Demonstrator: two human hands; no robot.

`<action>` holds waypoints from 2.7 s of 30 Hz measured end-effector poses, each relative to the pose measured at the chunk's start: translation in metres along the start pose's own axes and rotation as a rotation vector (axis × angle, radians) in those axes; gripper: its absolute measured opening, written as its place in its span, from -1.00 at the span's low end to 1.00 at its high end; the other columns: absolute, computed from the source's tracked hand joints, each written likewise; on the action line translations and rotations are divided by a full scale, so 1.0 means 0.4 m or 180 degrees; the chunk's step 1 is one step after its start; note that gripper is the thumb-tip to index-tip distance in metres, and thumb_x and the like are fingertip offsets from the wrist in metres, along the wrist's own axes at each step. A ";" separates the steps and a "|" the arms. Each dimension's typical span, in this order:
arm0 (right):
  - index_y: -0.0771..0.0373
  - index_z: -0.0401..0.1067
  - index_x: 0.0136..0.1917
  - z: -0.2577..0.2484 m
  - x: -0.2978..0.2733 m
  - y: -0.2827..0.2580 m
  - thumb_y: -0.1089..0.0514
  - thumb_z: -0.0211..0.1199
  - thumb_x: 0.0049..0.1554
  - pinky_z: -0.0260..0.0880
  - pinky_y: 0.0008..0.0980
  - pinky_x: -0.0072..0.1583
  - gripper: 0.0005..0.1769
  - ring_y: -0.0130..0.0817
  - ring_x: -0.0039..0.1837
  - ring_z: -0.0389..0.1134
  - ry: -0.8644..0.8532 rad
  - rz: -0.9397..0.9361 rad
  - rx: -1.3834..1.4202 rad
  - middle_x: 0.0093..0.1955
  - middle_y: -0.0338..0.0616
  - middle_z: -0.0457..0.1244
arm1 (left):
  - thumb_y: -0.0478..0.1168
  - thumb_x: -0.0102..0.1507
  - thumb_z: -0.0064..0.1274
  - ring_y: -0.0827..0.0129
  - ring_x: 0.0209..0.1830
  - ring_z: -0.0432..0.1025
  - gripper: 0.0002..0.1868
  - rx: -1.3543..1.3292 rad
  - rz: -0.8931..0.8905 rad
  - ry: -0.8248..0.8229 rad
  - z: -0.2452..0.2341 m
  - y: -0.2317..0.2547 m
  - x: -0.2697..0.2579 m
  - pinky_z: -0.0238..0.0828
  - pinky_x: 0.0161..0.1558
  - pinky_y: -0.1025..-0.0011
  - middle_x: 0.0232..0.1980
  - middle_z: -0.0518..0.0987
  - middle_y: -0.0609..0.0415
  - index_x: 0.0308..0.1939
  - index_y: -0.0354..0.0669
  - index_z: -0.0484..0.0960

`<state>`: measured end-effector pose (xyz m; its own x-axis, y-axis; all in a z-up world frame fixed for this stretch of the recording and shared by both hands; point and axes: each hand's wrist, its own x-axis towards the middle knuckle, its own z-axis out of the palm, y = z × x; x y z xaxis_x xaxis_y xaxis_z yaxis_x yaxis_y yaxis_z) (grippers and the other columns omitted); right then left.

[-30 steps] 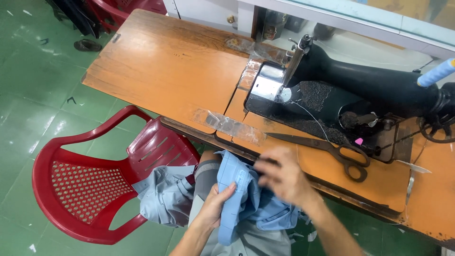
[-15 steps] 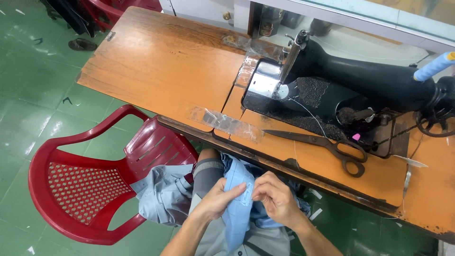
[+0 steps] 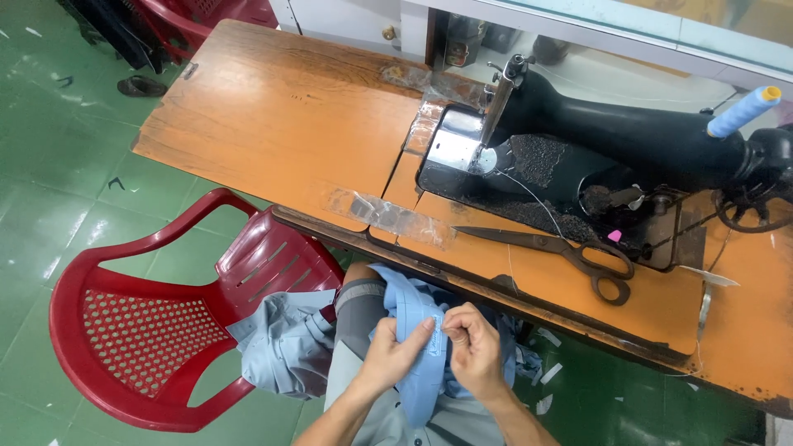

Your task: Trimming excess threads from a light blue fabric component and folding it at a sewing workstation.

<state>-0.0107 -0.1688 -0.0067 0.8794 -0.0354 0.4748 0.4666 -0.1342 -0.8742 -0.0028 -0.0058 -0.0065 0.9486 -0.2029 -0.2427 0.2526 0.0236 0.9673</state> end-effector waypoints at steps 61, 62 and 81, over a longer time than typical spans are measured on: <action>0.05 0.40 -0.19 -0.131 0.001 -0.079 -0.14 0.10 0.28 0.28 -0.18 -0.39 -0.69 -0.22 -0.51 0.26 -0.2082 0.1112 -0.2136 -0.51 -0.29 0.23 | -0.21 0.18 0.31 0.25 -0.29 0.64 -0.74 -0.1093 -0.0773 -0.0138 -0.126 0.103 0.004 0.67 -0.20 0.34 -0.24 0.75 -0.09 -0.14 -0.33 0.70; 0.05 0.40 -0.19 -0.131 0.005 -0.082 -0.14 0.10 0.28 0.28 -0.18 -0.39 -0.69 -0.22 -0.51 0.26 -0.2080 0.1108 -0.2134 -0.51 -0.29 0.23 | -0.21 0.18 0.31 0.25 -0.29 0.64 -0.74 -0.1091 -0.0769 -0.0137 -0.127 0.097 0.005 0.67 -0.20 0.34 -0.24 0.75 -0.09 -0.14 -0.33 0.70; 0.26 0.47 -0.27 -0.156 -0.009 -0.061 -0.02 0.12 0.26 0.30 -0.48 -0.43 -0.61 -0.46 -0.46 0.33 -0.1646 0.1741 -0.0059 -0.47 -0.21 0.35 | -0.17 0.18 0.33 0.31 -0.34 0.63 -0.73 -0.1247 -0.0667 -0.0245 -0.111 0.066 0.014 0.65 -0.27 0.38 -0.28 0.73 -0.04 -0.19 -0.29 0.69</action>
<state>-0.0311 -0.2270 0.0194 0.9198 0.3670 -0.1389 -0.0472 -0.2478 -0.9677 0.0177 0.0370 0.0144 0.8562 -0.3147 -0.4097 0.5047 0.3402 0.7934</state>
